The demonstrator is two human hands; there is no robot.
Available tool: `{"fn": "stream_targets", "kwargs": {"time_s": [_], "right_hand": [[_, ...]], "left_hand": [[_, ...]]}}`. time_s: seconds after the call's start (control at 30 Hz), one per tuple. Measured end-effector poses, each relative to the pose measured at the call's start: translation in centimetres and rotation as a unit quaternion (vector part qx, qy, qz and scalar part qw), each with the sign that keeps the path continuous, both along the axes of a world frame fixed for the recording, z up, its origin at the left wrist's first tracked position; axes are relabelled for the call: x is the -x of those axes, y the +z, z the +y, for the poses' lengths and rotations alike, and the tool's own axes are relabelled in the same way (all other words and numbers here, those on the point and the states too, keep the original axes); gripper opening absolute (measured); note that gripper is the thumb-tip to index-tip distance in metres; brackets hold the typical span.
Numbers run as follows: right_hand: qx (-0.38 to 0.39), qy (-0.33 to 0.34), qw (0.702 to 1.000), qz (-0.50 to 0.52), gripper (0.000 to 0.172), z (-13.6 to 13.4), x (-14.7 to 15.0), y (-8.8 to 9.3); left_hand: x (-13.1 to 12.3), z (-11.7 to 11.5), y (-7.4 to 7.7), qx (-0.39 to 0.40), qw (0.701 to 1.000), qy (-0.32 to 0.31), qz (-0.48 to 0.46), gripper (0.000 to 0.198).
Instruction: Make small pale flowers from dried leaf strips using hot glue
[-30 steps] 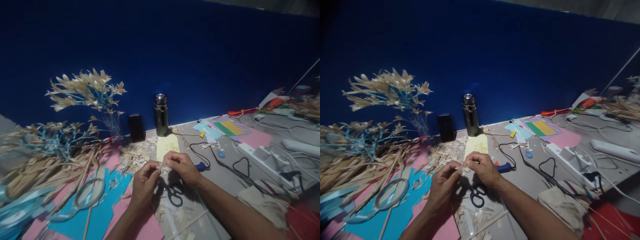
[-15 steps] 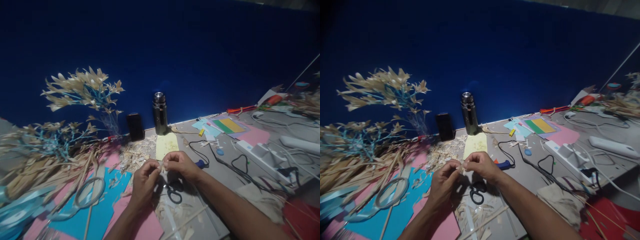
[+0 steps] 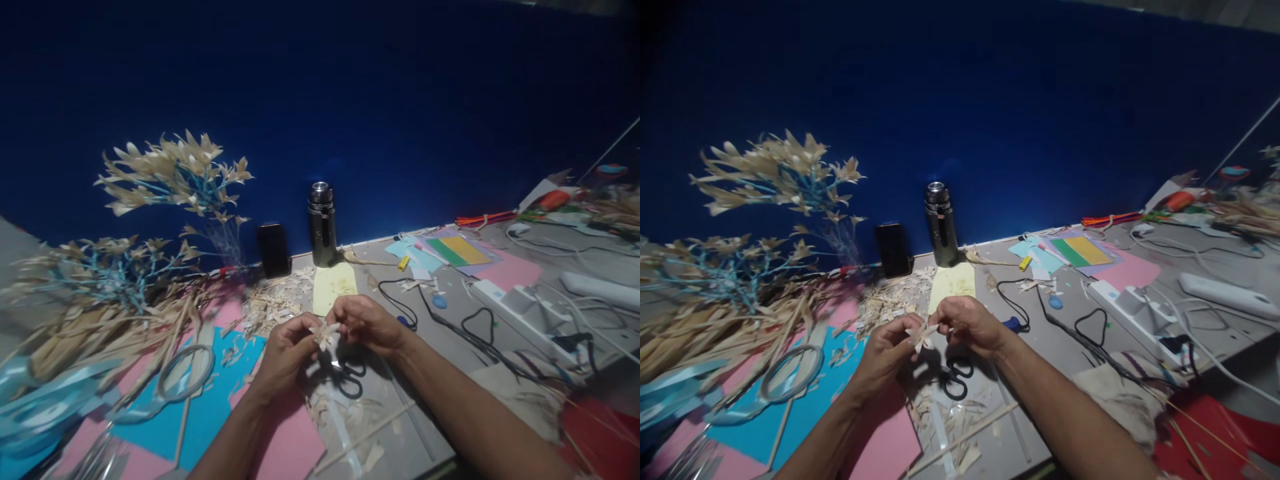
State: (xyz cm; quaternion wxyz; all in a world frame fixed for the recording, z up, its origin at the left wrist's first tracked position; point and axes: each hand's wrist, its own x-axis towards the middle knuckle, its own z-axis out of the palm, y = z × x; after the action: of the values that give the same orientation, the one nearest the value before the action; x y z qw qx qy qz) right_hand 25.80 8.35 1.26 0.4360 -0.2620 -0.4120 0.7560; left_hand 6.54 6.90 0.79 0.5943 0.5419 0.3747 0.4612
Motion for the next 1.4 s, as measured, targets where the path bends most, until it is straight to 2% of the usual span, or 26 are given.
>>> {"fn": "stream_targets", "kwargs": {"time_s": [0.13, 0.37, 0.57, 0.67, 0.73, 0.77, 0.8, 0.83, 0.87, 0.93, 0.97, 1.0, 1.03, 1.1, 1.17, 1.23, 1.33, 1.4], "right_hand": [[-0.004, -0.012, 1.000, -0.020, 0.050, -0.3, 0.2, 0.2], [-0.028, -0.032, 0.996, -0.082, 0.037, -0.6, 0.7, 0.2], [0.021, 0.026, 0.999, -0.009, 0.033, -0.3, 0.6, -0.2], [0.022, 0.019, 0.999, 0.042, 0.031, 0.0, 0.0, 0.4], [-0.021, -0.024, 0.999, -0.020, 0.025, 0.2, -0.4, 1.0], [-0.061, -0.044, 0.993, -0.096, 0.021, 0.2, -0.6, 1.2], [-0.110, -0.054, 0.973, -0.196, 0.015, 0.1, -0.7, 1.4], [-0.161, -0.054, 0.936, -0.309, 0.011, -0.1, -0.8, 1.5], [-0.208, -0.041, 0.881, -0.423, 0.009, -0.3, -0.9, 1.6], [-0.269, 0.019, 0.753, -0.600, 0.013, -0.9, -0.8, 1.5], [-0.282, 0.049, 0.698, -0.657, 0.015, -1.2, -0.7, 1.4], [-0.289, 0.079, 0.656, -0.693, 0.018, -1.5, -0.6, 1.4], [-0.294, 0.102, 0.630, -0.712, 0.020, -1.8, -0.5, 1.3], [-0.311, 0.110, 0.613, -0.718, 0.022, -2.3, -0.4, 1.3], [-0.331, 0.083, 0.611, -0.715, 0.022, -2.7, -0.2, 1.4], [-0.333, 0.081, 0.608, -0.716, 0.023, -3.2, 0.2, 1.5], [-0.312, 0.137, 0.597, -0.726, 0.025, -4.0, 1.0, 1.4], [-0.315, 0.145, 0.586, -0.732, 0.021, -4.3, 1.4, 1.3]], "left_hand": [[0.1, 0.2, -0.1, -0.023, 1.000, -0.010, 0.013, 0.018], [-0.1, 0.1, -0.1, -0.018, 0.999, -0.020, 0.017, 0.020], [0.1, 0.0, -0.3, 0.037, 0.998, -0.050, -0.016, 0.022], [0.4, 0.1, 0.2, 0.023, 0.999, -0.042, -0.014, 0.025], [0.5, 0.1, 0.6, 0.003, 1.000, -0.023, -0.005, 0.025], [0.7, 0.2, 0.9, -0.008, 1.000, -0.011, -0.003, 0.024], [0.8, 0.2, 1.1, -0.018, 1.000, -0.001, -0.004, 0.023], [1.1, 0.3, 1.4, -0.027, 1.000, 0.007, -0.006, 0.020], [1.3, 0.4, 1.6, -0.034, 0.999, 0.013, -0.008, 0.018], [2.0, 0.4, 2.3, -0.048, 0.999, 0.016, 0.008, 0.016], [2.4, 0.4, 2.6, -0.056, 0.998, 0.017, 0.024, 0.015], [2.8, 0.4, 2.9, -0.069, 0.997, 0.019, 0.044, 0.015], [3.1, 0.3, 3.2, -0.085, 0.994, 0.024, 0.063, 0.014], [3.6, 0.0, 3.3, -0.117, 0.988, 0.032, 0.091, 0.013], [3.6, -0.4, 3.1, -0.128, 0.987, 0.046, 0.091, 0.013], [3.4, -1.0, 2.5, -0.113, 0.989, 0.077, 0.053, 0.013], [2.9, -1.8, 1.6, -0.073, 0.990, 0.122, -0.003, 0.012], [3.1, -1.9, 1.3, -0.059, 0.989, 0.132, -0.010, 0.012]]}}
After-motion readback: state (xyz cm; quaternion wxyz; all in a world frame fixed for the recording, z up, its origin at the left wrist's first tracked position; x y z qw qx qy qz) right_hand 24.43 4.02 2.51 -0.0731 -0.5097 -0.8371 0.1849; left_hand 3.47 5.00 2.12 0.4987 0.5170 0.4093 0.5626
